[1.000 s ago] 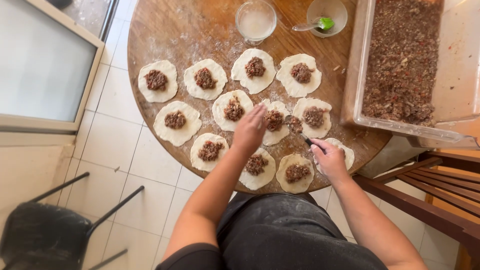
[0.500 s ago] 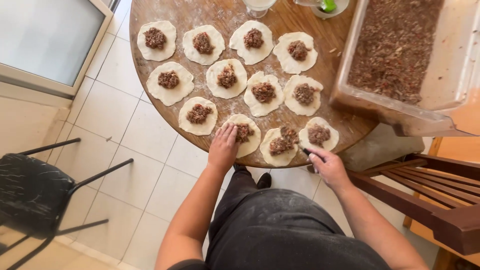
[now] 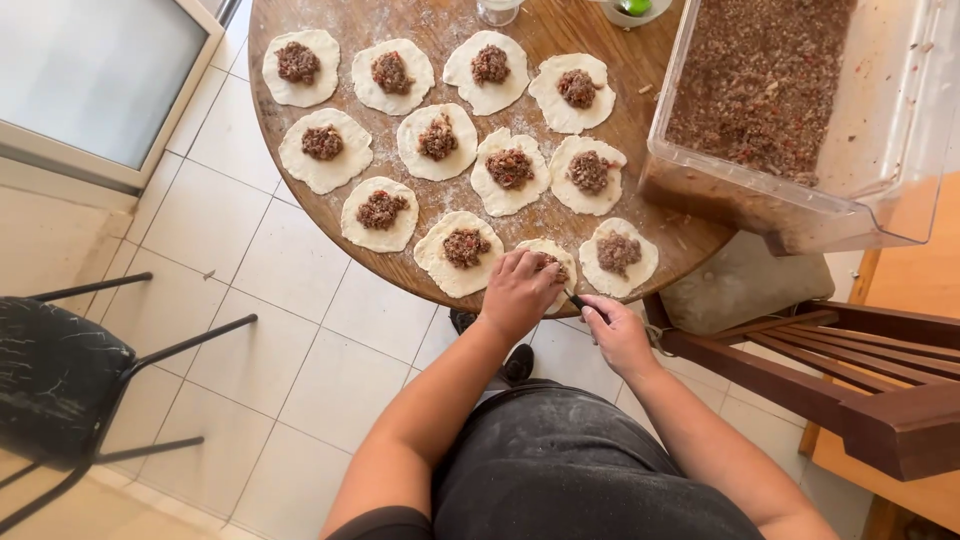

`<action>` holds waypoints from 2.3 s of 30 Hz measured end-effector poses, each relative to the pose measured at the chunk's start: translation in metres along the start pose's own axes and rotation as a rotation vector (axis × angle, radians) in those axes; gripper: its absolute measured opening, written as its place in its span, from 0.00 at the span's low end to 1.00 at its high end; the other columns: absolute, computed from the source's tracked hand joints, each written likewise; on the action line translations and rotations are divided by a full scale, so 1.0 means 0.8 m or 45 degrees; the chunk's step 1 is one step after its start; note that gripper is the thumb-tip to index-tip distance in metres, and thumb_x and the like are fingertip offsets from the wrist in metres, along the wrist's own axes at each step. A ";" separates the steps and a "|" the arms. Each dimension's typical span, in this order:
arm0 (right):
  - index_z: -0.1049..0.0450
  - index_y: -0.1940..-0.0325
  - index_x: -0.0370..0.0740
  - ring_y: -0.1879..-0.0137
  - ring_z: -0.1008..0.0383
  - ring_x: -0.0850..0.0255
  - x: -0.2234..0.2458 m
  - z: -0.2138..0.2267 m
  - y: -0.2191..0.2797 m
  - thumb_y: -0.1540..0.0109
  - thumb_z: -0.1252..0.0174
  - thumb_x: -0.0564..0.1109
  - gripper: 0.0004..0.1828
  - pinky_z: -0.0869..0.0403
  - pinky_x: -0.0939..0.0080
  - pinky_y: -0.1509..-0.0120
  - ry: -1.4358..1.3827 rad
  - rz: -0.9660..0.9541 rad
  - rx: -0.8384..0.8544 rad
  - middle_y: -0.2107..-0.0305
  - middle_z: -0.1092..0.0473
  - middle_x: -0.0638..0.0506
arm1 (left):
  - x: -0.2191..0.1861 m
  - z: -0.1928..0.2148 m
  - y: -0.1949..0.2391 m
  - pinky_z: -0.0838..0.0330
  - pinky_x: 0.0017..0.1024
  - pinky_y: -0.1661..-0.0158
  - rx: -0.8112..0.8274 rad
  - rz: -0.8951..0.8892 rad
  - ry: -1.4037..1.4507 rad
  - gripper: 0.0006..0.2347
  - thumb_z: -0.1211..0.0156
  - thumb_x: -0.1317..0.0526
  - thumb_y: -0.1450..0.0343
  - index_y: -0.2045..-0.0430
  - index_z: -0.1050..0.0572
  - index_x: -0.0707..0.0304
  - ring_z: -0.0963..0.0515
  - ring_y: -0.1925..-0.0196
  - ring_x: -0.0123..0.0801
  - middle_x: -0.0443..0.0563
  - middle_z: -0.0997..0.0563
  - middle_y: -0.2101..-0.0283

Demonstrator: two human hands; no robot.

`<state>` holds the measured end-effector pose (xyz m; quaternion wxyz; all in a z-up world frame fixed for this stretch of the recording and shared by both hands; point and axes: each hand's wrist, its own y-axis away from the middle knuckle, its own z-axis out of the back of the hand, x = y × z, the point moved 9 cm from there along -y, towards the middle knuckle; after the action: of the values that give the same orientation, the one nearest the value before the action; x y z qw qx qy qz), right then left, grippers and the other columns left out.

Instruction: Scoop meat filling onto circular pieces of dough and press them down on a wooden table.

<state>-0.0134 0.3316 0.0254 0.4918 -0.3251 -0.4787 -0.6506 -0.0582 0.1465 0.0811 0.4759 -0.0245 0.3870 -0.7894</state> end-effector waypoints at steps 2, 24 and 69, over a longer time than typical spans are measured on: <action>0.19 0.47 0.40 0.82 0.30 0.64 0.013 0.000 0.004 0.37 0.41 0.40 0.15 0.28 0.65 0.78 0.017 -0.002 -0.007 0.75 0.23 0.44 | -0.008 0.009 -0.010 0.29 0.39 0.52 0.032 -0.026 0.027 0.08 0.33 0.52 0.35 0.66 0.19 0.46 0.22 0.53 0.42 0.44 0.24 0.63; 0.23 0.44 0.30 0.84 0.33 0.65 0.001 -0.009 -0.016 0.36 0.44 0.39 0.17 0.32 0.65 0.80 -0.100 0.028 0.010 0.76 0.24 0.42 | 0.113 0.068 0.048 0.31 0.43 0.44 -0.213 0.301 -0.077 0.24 0.34 0.49 0.32 0.45 0.24 0.65 0.23 0.46 0.55 0.67 0.23 0.46; 0.17 0.46 0.52 0.54 0.19 0.57 0.097 -0.136 -0.075 0.37 0.42 0.49 0.16 0.22 0.52 0.50 0.499 -0.066 0.379 0.68 0.19 0.46 | 0.178 0.085 0.059 0.35 0.45 0.34 0.068 0.289 0.006 0.18 0.30 0.60 0.35 0.52 0.20 0.67 0.27 0.33 0.53 0.59 0.17 0.47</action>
<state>-0.0889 0.2071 0.0410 0.6008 -0.1042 -0.4730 -0.6360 -0.0738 -0.0149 0.0521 0.5618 0.0339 0.3673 -0.7405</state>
